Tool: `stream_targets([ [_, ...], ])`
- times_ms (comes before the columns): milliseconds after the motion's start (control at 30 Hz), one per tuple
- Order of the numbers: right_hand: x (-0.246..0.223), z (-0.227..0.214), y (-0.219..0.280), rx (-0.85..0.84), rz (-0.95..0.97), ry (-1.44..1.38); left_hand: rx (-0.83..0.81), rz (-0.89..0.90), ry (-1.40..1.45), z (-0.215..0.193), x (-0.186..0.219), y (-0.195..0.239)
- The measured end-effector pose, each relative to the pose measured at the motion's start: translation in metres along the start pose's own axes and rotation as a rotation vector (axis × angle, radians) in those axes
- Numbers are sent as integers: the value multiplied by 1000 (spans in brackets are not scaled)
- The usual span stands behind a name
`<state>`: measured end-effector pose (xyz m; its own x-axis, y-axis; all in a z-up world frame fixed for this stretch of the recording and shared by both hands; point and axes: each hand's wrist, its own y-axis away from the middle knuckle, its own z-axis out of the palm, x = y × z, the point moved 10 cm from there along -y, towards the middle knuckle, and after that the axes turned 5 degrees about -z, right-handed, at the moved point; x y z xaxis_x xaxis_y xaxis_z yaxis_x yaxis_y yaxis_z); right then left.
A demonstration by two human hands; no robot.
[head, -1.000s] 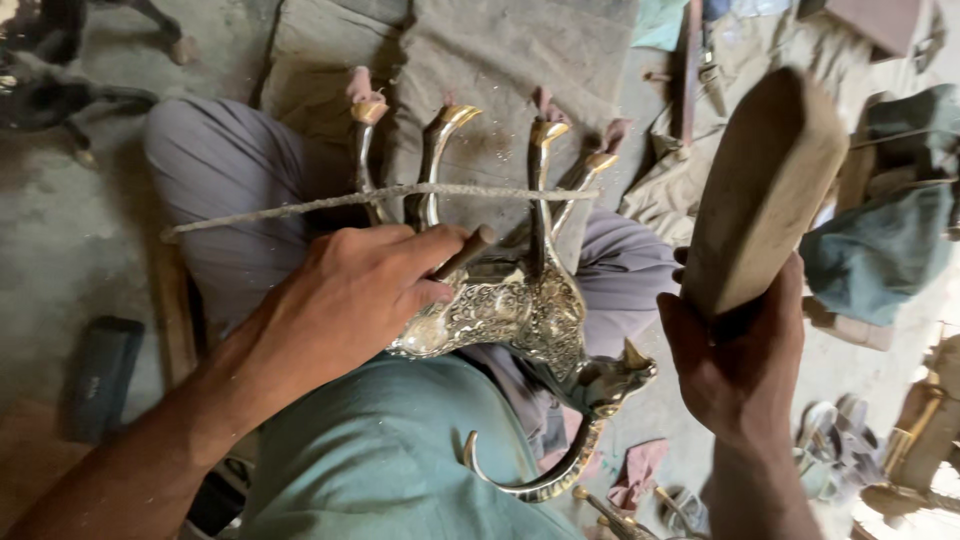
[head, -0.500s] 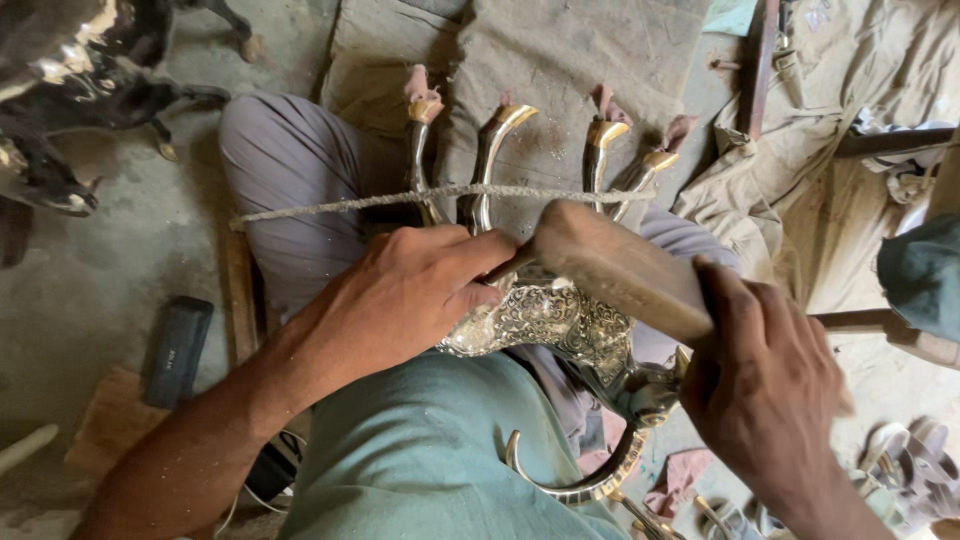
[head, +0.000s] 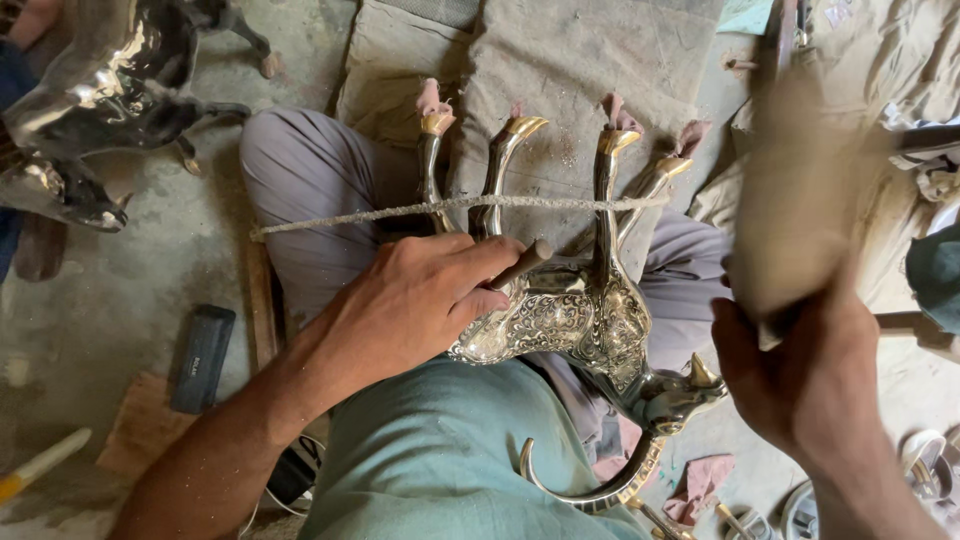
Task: The person sits cross-legged on the floor and repeatedly hammers a small metal chisel against the body of a silver-colored metal animal figurine. The figurine is held steady on the lap while the person uses a wooden mallet to strike the chisel, shaping or refining the surface.
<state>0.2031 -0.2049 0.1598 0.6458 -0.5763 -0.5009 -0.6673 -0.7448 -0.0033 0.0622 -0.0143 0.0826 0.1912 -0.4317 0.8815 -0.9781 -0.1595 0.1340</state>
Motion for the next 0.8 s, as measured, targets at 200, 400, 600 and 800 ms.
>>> stream_targets([
  [200,-12,8,-14,6,11,60,30,85,-19,-7,6,2],
  [400,-20,4,-3,-26,-138,100,10,60,-24,-5,2,-1],
  [600,-12,6,-5,-24,24,209,-66,-9,-13,0,-6,-4],
  [800,-8,4,6,33,-15,104,-51,34,8,-2,-3,-5],
])
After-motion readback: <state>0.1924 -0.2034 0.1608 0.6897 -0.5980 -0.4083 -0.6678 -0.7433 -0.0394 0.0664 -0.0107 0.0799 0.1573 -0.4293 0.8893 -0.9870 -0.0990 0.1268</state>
